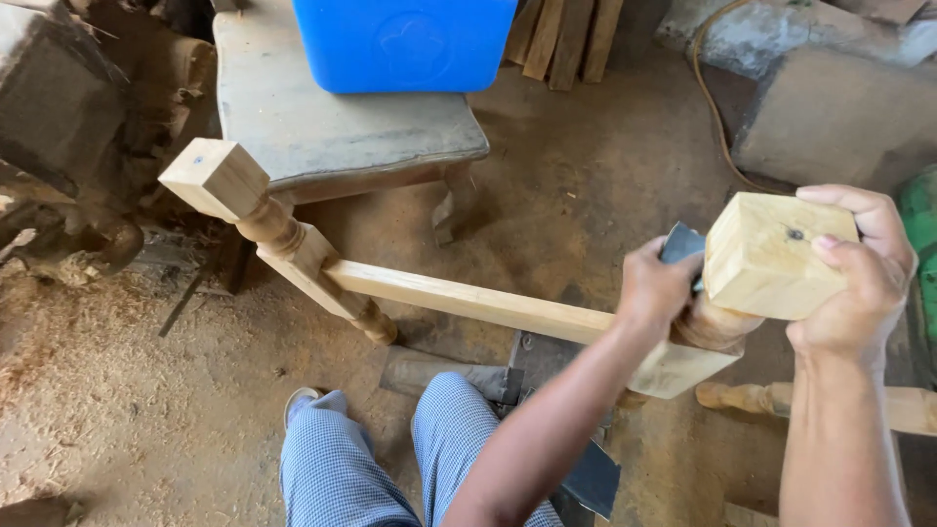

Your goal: Sanding a wooden furniture leg with sandpaper in a workshop.

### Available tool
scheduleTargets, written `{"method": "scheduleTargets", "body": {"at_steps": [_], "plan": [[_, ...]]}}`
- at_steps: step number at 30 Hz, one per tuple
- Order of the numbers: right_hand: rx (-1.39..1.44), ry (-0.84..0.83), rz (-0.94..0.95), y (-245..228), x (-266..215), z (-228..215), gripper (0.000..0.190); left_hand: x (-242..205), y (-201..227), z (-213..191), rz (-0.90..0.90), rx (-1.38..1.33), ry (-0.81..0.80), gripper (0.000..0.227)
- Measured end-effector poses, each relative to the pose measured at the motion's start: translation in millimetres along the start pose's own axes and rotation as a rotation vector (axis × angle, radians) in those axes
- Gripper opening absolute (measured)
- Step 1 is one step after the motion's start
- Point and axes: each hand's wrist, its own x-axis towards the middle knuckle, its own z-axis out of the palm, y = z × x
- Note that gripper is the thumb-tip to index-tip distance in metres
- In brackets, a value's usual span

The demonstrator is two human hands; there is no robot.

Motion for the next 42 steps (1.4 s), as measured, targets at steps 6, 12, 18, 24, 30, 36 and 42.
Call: {"method": "scheduleTargets", "body": {"at_steps": [6, 12, 18, 24, 30, 36, 42], "plan": [[-0.048, 0.015, 0.000, -4.9, 3.5, 3.8, 0.046, -46.8, 11.3, -8.1, 0.013, 0.037, 0.083, 0.037], [-0.003, 0.021, 0.016, -3.3, 3.9, 2.3, 0.044, -48.0, 0.3, -1.8, 0.054, -0.048, 0.093, 0.030], [0.013, 0.014, 0.020, -4.7, 3.2, 4.1, 0.043, 2.8, 6.3, -1.8, 0.166, 0.210, 0.034, 0.093], [0.053, 0.005, 0.020, -1.0, 5.9, 1.1, 0.043, 16.2, -54.6, 5.8, 0.609, -0.173, -0.094, 0.019], [0.011, -0.006, -0.011, -5.1, 3.1, 2.0, 0.042, -3.9, -56.7, -26.2, 0.579, 0.046, -0.377, 0.058], [0.025, 0.002, -0.018, -2.1, 4.9, 1.1, 0.041, -20.4, -59.3, -32.0, 0.846, 0.333, -0.254, 0.042], [0.023, 0.000, -0.022, 5.7, 5.2, -1.8, 0.043, -49.7, -90.4, -17.8, 1.114, 0.482, -0.073, 0.050]]}}
